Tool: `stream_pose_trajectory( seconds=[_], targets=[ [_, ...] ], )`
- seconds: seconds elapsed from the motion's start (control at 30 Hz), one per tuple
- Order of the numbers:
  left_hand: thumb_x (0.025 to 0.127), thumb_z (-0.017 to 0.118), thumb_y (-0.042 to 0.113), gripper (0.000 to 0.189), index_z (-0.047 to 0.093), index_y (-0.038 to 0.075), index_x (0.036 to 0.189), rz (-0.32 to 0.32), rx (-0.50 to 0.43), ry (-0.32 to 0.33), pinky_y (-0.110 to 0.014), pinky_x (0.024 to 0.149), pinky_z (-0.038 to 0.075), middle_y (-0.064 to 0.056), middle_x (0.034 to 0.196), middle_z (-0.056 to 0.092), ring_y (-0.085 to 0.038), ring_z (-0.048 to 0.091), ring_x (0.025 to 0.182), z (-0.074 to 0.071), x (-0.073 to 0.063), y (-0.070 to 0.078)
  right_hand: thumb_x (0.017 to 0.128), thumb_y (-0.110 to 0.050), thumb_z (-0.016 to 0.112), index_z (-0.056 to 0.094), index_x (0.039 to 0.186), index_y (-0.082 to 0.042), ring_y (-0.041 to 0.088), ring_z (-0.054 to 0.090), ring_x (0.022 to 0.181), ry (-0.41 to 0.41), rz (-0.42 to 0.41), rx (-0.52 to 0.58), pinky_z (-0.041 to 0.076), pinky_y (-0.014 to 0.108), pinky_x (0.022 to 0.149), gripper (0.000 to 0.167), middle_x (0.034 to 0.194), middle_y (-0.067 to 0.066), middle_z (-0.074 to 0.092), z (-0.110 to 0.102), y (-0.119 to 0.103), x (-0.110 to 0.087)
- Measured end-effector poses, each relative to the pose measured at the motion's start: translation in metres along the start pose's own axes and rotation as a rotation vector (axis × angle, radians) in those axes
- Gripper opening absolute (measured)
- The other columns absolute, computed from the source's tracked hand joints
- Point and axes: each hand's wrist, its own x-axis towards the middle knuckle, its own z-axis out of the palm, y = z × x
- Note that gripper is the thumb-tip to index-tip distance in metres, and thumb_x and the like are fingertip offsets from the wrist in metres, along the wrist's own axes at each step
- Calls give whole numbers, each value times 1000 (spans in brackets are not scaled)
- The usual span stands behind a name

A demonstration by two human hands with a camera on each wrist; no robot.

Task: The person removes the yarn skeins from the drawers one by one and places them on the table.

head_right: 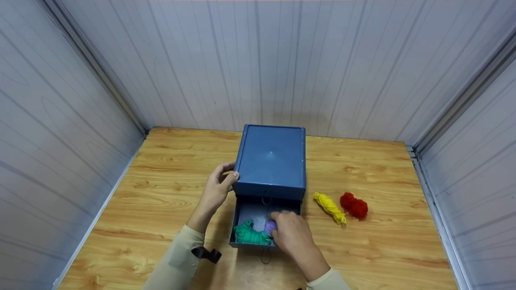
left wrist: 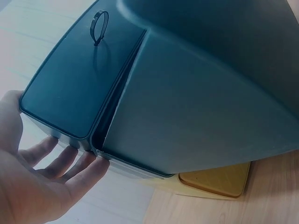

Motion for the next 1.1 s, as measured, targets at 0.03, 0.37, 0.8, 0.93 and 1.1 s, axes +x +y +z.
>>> stream_pose_trajectory(
  seconds=[0.03,0.37,0.8,0.93,1.1],
  targets=[
    [97,68,22,45,60,8,139,1,-4,0,-40,95,54,-14,138,60,-32,61,119,0,0,0,84,-14,84,78,108,-14,27,69,105,-11,-2,-2,55,50,94,25,109,5,75,0,0,1],
    [98,67,25,45,60,8,139,4,8,-5,-38,94,54,-14,137,60,-31,61,118,0,1,-2,83,-15,84,77,109,-15,21,66,97,-16,-10,20,56,48,90,27,105,2,71,5,2,6],
    [97,67,28,46,59,9,139,-12,5,-2,-37,94,55,-11,138,60,-28,61,118,0,0,-2,80,-9,84,77,100,-15,18,65,89,110,-94,79,56,44,82,21,96,0,70,0,8,2],
    [97,68,26,45,60,9,138,-11,-1,3,-37,94,55,-12,136,61,-29,62,117,0,1,-2,81,-10,83,77,100,-15,18,65,90,112,-93,96,56,45,84,20,97,0,70,-9,7,1],
    [97,68,25,45,60,8,138,-11,-2,7,-36,93,55,-13,136,61,-30,62,117,0,1,-1,81,-11,84,77,99,-17,17,64,89,156,-110,92,55,43,82,20,97,-1,71,-20,7,-1]
  ],
)
